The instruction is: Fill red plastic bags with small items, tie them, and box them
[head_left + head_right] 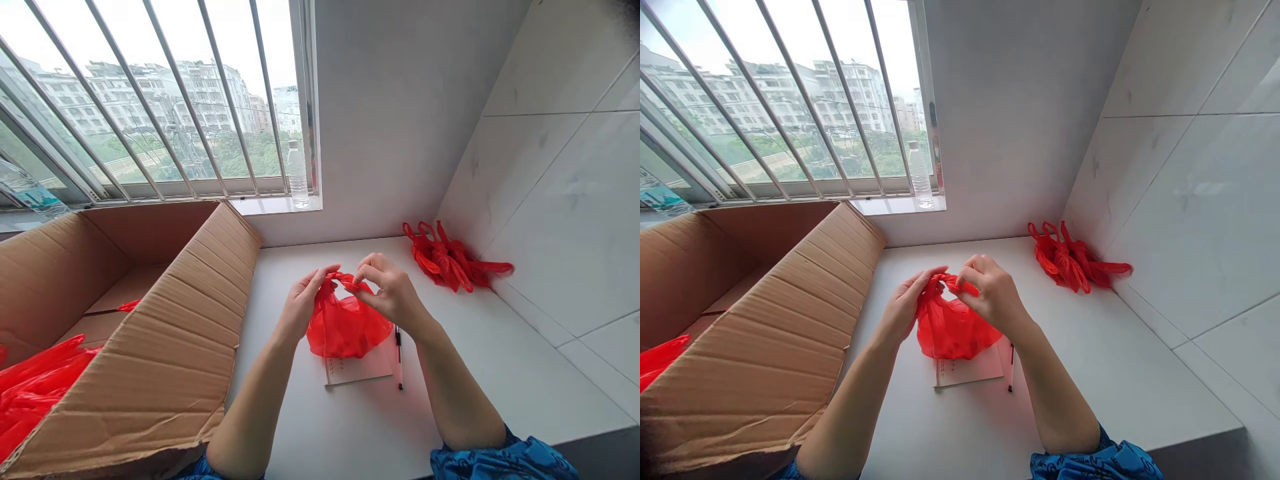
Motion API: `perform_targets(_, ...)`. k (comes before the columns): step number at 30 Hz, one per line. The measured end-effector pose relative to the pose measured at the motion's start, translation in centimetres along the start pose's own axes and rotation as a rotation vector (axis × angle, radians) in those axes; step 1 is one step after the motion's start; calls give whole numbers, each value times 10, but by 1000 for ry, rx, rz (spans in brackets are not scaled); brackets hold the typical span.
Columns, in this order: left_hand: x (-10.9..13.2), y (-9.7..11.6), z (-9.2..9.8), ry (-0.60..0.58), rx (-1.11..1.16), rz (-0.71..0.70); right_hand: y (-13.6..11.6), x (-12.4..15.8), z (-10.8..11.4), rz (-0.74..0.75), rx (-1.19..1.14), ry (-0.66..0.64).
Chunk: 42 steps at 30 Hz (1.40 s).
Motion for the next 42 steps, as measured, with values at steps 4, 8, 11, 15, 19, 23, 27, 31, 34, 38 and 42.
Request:
perform_targets(4,-10,-5,15,140,267,-1,-9,6,12,-53,-32,-150)
perform_targets(8,-20,-12,33,337,568,110,-10,15,27,-201,-62,-328)
perform_targets(11,-25,-17,46,399,686,171,-7,22,38,-302,-111,-411)
perform_targets(15,-29,-29,67,493,663,171,-5,30,45,-360,-137,-489)
perform_targets(19,-31,-39,74,520,578,131,-4,33,46,-377,-170,-596)
perform_targets(23,-17,-43,72,490,347,40,6,32,46,-373,-335,-758)
perform_targets(27,17,-53,76,436,-299,2,37,45,29,-448,-424,-829)
perform_targets(31,43,-70,74,297,-817,125,61,63,-21,-477,-104,-635)
perform_targets(34,44,-79,59,164,-1129,81,54,67,-69,-245,33,-585)
perform_targets(38,33,-90,36,16,-1372,-121,48,65,-111,-51,73,-541)
perform_targets(42,27,-108,33,0,-1409,-152,63,72,-130,-86,65,-506)
Point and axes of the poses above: each hand's wrist, its own x-axis away from the middle knuckle, its own z-axis out of the back of the hand, y = z × x, the point moved 3 cm from there along -x, towards the middle knuckle, and after that the axes turned 3 degrees about -y, right-handed, at the moved point
